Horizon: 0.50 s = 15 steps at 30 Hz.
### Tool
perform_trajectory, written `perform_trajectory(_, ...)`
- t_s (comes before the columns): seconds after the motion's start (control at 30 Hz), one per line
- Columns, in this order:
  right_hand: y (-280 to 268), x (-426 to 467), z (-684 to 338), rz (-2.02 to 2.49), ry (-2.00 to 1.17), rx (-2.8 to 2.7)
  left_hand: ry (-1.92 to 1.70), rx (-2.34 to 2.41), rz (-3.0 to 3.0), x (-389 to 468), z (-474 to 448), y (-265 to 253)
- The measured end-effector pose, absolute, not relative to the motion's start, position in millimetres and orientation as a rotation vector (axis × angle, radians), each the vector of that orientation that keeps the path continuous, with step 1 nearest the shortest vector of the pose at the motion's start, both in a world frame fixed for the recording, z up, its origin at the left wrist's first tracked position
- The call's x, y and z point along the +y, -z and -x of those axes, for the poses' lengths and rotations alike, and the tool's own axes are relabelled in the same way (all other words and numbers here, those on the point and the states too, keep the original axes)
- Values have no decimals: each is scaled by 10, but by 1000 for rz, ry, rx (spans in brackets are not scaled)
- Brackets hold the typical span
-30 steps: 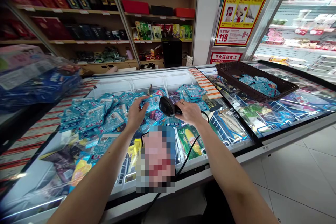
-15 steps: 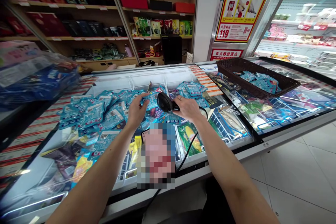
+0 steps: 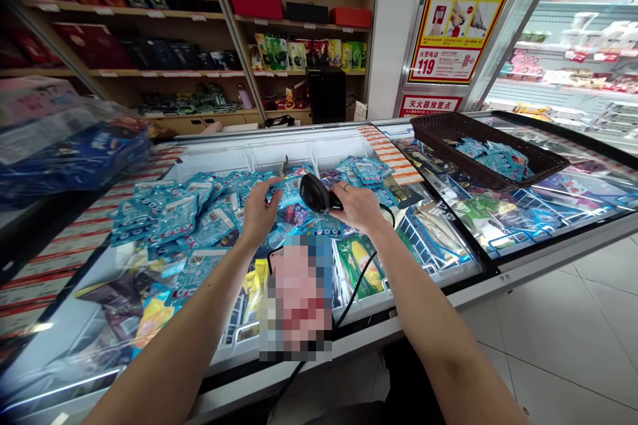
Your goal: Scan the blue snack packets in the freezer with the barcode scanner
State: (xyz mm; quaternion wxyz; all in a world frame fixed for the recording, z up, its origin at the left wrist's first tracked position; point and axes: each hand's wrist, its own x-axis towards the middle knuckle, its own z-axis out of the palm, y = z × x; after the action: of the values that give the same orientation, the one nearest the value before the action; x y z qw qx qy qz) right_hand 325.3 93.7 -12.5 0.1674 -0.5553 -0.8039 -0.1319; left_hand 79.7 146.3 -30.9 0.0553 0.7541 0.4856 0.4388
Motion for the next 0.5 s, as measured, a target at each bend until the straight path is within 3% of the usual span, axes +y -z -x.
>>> perform_trajectory(0.27, 101, 928, -3340, 1742, 392, -2193, -1387, 1946, -2304, 1324, -766, 236)
perform_trajectory(0.5, 100, 937, -3360, 1757, 395, -2140, -1069, 1740, -2529, 1272, -902, 190)
